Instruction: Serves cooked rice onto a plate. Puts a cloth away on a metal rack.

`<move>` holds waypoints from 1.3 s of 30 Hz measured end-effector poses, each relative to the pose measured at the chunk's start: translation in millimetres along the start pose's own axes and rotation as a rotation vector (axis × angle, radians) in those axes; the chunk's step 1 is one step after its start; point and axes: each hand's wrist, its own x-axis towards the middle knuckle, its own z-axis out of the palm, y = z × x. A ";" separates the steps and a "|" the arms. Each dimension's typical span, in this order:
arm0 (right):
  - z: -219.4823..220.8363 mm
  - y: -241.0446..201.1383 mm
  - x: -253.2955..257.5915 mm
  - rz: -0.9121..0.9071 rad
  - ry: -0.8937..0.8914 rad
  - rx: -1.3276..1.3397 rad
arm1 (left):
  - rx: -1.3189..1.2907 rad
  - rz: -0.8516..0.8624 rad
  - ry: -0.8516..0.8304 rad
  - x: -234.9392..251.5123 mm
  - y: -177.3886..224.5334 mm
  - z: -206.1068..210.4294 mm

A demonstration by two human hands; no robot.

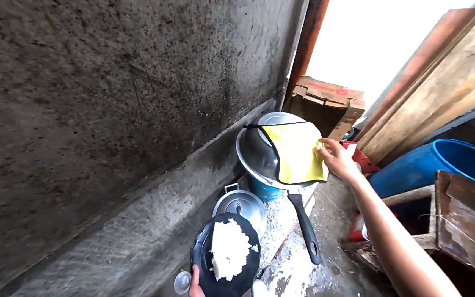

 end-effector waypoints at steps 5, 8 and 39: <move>19.6 33.5 -23.0 0.273 0.103 0.132 | 0.015 0.089 0.063 -5.5 1.2 -11.6; 34.9 46.9 -32.9 0.341 0.126 0.101 | 0.005 0.119 0.062 -7.2 0.7 -17.5; 13.4 -17.8 -7.7 -0.164 0.122 -0.257 | -0.047 0.035 0.098 -2.3 4.2 4.4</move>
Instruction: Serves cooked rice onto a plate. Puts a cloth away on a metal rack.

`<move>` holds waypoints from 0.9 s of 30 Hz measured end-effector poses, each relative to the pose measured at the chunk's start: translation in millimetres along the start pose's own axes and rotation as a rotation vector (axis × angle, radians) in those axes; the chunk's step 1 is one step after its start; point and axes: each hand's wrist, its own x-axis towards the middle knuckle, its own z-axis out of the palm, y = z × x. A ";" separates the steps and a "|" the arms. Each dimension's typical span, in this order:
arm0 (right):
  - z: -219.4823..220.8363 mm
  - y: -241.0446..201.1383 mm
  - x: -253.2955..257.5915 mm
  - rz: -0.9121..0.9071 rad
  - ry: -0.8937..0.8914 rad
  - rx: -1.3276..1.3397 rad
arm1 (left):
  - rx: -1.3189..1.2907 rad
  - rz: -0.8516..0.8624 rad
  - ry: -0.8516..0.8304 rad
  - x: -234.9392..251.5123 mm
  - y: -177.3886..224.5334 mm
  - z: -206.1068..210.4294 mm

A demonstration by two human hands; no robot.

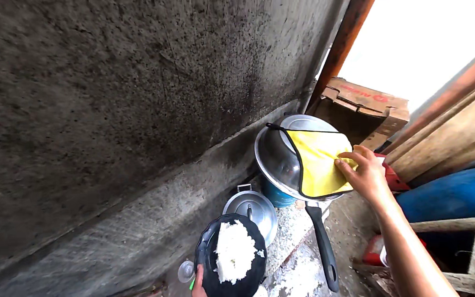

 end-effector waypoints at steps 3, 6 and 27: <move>-3.5 -18.6 10.1 0.012 -0.069 -0.031 | 0.005 -0.005 -0.049 11.9 10.4 -3.8; 1.4 -40.4 28.6 -0.080 -0.063 -0.018 | 0.027 -0.026 -0.066 20.5 23.8 2.4; 90.2 -184.1 152.2 -0.095 -0.294 -0.348 | -0.026 -0.048 -0.191 76.5 84.9 -4.5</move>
